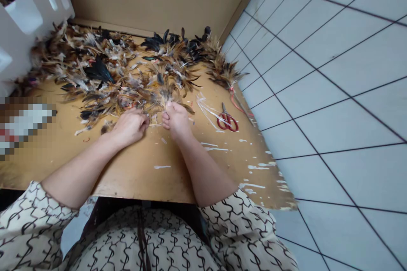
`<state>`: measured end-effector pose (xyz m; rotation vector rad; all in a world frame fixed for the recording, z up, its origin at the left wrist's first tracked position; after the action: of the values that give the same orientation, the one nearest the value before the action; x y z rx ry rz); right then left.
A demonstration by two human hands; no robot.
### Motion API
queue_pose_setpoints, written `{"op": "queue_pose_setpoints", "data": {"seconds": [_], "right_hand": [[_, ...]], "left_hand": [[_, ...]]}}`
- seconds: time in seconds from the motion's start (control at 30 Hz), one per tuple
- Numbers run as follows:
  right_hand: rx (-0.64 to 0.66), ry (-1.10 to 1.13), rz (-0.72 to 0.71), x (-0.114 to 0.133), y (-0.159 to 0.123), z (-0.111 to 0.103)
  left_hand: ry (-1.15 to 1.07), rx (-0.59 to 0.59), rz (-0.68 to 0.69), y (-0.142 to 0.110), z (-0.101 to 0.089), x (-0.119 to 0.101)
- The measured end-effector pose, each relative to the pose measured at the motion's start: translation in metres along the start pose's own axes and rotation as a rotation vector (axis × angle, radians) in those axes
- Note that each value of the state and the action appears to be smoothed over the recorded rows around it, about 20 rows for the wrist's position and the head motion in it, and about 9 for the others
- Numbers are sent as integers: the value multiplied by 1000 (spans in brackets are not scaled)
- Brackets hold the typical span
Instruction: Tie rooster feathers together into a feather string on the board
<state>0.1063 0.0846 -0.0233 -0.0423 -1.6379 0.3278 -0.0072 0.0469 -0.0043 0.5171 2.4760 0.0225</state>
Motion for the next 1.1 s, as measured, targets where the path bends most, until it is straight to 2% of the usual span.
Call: {"op": "queue_pose_setpoints", "data": {"seconds": [0.07, 0.17, 0.3, 0.4, 0.5, 0.67, 0.73, 0.9, 1.1], "right_hand": [[13, -23, -22, -1, 0, 2], [10, -62, -68, -2, 1, 1], [-7, -113, -112, -2, 1, -1], [-33, -165, -182, 0, 0, -2], [-95, -260, -283, 5, -2, -5], [-262, -531, -512, 21, -14, -9], [-247, -613, -562, 24, -17, -5], [-110, -632, -520, 19, -16, 5], [-119, -669, -524, 19, -16, 5]], "left_hand": [[-32, -27, 7, 1, -3, 2], [-127, -144, -16, 0, -15, 4], [-362, -244, -122, -3, -25, 8], [-571, -279, -147, -4, -26, 8], [-768, -274, -149, -3, -25, 7], [-1002, -178, -219, -3, -21, 6], [-1059, -162, -245, -4, -21, 6], [-1164, -194, -273, -5, -24, 6], [-1220, -211, -274, -4, -24, 8]]}}
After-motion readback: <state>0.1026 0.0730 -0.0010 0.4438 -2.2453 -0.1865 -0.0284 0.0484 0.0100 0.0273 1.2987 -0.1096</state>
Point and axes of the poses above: each hand's wrist, its own y-axis towards the middle knuckle, its own z-axis out of the palm, x = y × z, the point moved 6 cm from there along y, towards the middle knuckle, and after that the axes turned 15 degrees about -y, right-handed, at the moved point
